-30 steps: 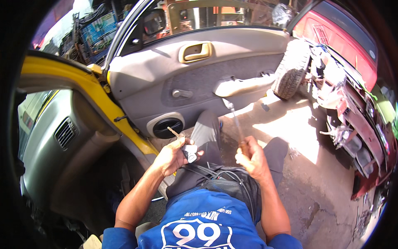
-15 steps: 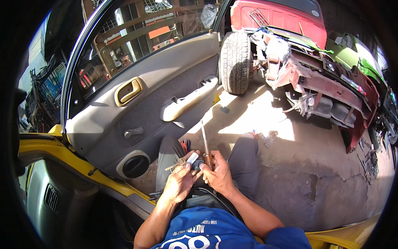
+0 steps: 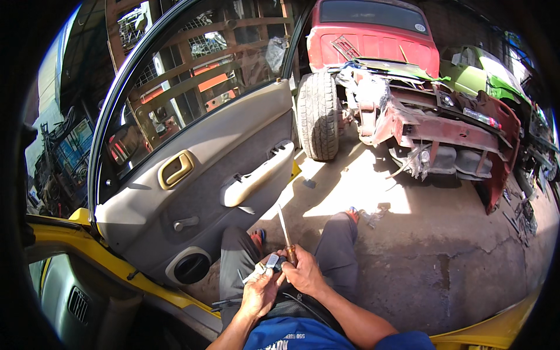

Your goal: The person installs a car door handle by first removing the old handle with a screwdriver, then fitting a new handle into the door panel, aligning it, and securing it with screws. The person uses both hands to hold and adjust the handle while tightening the screws.

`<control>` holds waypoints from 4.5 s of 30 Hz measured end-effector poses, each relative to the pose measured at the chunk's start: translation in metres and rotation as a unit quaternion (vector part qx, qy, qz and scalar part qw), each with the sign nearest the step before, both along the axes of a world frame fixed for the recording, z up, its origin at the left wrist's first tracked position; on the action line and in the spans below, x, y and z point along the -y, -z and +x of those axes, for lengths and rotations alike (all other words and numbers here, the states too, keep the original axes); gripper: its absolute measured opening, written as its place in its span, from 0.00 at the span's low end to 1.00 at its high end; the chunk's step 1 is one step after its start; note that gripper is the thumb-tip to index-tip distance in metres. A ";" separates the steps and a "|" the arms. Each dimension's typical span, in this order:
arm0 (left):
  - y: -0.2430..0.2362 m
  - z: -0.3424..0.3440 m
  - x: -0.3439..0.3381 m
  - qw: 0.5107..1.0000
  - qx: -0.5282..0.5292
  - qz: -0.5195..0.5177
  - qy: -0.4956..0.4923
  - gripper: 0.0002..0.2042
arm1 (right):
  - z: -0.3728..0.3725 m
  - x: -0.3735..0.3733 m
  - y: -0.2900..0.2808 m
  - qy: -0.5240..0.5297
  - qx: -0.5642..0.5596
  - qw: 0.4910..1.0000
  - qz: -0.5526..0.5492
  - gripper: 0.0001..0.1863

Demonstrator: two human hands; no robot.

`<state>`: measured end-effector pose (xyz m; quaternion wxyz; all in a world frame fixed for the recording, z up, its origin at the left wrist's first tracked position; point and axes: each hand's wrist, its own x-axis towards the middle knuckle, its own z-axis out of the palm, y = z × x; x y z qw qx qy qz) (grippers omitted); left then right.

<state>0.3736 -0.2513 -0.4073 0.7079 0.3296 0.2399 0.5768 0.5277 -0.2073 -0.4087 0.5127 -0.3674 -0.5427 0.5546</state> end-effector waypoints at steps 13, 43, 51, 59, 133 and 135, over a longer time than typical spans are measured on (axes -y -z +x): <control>-0.002 -0.058 0.022 0.962 -0.260 0.062 0.050 0.23 | 0.016 -0.002 -0.025 -0.070 -0.062 0.993 -0.066 0.11; -0.015 -0.019 0.025 0.963 -0.247 0.033 -0.100 0.06 | 0.000 0.017 -0.055 -0.093 0.148 0.985 0.009 0.11; -0.007 -0.019 0.027 0.980 -0.193 0.019 -0.045 0.09 | 0.001 0.020 -0.054 -0.066 0.168 0.982 0.047 0.11; 0.000 -0.018 0.029 0.972 -0.213 0.066 -0.079 0.06 | -0.004 0.016 -0.038 -0.082 0.089 0.991 0.061 0.09; -0.070 -0.249 0.085 0.899 -0.403 -0.043 -0.167 0.20 | -0.057 -0.070 -0.006 -0.338 -0.249 0.898 -0.131 0.13; -0.076 -0.228 0.032 0.900 -0.410 0.014 -0.149 0.23 | -0.038 -0.085 0.008 -0.291 -0.298 0.894 -0.166 0.12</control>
